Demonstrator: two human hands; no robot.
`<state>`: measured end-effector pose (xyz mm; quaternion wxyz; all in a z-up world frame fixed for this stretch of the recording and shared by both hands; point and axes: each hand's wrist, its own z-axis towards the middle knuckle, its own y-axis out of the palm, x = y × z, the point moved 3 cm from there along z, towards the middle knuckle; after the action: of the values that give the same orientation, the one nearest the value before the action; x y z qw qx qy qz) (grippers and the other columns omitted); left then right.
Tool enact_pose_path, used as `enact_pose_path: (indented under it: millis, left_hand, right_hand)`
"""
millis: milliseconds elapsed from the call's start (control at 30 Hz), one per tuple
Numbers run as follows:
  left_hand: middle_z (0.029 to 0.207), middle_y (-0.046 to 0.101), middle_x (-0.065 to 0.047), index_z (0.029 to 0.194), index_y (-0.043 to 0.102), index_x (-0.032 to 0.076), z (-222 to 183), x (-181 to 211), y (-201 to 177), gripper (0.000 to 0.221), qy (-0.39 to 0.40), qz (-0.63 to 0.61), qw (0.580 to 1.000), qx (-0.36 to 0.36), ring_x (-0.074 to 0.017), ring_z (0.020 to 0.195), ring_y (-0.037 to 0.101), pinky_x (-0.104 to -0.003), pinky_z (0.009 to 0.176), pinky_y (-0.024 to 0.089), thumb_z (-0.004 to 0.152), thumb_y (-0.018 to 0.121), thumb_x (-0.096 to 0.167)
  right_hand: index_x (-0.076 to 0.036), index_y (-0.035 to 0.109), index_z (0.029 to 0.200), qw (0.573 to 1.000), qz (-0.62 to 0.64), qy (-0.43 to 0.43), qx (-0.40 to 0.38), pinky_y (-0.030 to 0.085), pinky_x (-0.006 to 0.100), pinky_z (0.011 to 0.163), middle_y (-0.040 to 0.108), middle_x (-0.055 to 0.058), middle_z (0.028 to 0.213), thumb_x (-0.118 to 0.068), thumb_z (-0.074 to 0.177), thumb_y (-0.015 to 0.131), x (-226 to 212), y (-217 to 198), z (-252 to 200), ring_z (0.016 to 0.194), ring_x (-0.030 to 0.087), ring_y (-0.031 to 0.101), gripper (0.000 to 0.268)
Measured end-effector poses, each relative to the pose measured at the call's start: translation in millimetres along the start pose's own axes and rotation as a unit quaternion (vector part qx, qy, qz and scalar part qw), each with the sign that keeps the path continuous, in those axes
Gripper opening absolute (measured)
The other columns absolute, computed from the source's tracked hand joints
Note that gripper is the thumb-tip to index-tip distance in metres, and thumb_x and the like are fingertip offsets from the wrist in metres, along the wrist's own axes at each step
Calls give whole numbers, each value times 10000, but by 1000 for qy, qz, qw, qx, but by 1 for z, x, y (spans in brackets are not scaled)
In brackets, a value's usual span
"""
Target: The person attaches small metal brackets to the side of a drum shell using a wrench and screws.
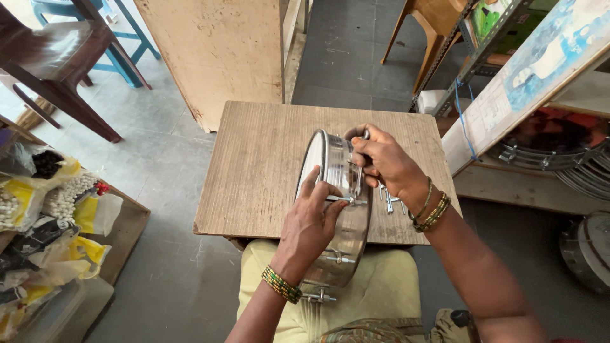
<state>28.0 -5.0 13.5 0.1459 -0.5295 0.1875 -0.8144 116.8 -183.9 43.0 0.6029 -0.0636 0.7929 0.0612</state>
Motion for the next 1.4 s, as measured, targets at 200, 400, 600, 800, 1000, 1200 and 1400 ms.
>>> enact_pose_path:
  millis: [200,400,600,800,1000,1200,1400]
  left_hand:
    - [1418,541,-288,1063,611,110,5,4,-1,199,53,16,998,32,-423,1172,656,-479,763,552,946,717,231]
    - [1420,549,-280,1051,622,113,7,0,3,201,55,31,997,32,-389,1146,678,-463,760,567,936,721,244]
    - [1488,529,-222,1056,605,116,15,-16,2,234,-38,13,999,-5,-314,1000,736,-438,730,582,924,700,285]
    - [1476,536,-207,1052,614,118,10,-19,-4,208,-11,3,1000,20,-369,1110,688,-460,774,574,936,700,268]
    - [1472,534,-222,1068,622,118,5,-10,-10,203,24,-5,999,33,-390,1137,676,-454,788,578,942,715,247]
    - [1501,514,-214,1049,621,117,3,-8,-10,214,-33,-13,999,6,-342,839,741,-425,704,583,914,716,254]
    - [1461,538,-240,1066,634,117,5,-6,-15,192,58,7,997,60,-411,1095,692,-439,748,583,949,726,239]
  right_hand:
    - [-81,528,1156,1000,8,-21,21,327,221,328,508,-18,664,-204,1017,497,5,-2,0,424,43,345,188]
    - [-78,505,1185,935,-151,-312,71,363,238,387,475,-9,667,-177,1106,442,27,4,-45,474,79,396,141]
    - [-130,520,1097,641,-489,-590,-55,527,348,616,623,88,865,-50,1049,445,55,37,-110,748,233,598,120]
    - [-95,437,1219,900,-56,-423,88,535,304,633,613,82,902,-149,1126,470,26,4,-103,684,147,551,113]
    - [-78,496,1179,984,82,-154,23,453,256,419,570,44,761,-202,1063,481,-2,-3,-29,513,74,455,170]
    - [-68,535,1166,997,24,-76,6,383,219,353,553,11,703,-197,1043,486,-5,7,-3,455,44,393,186]
    - [-58,534,1158,998,-35,-60,0,350,214,325,561,4,685,-193,1037,485,-7,13,1,434,49,412,188]
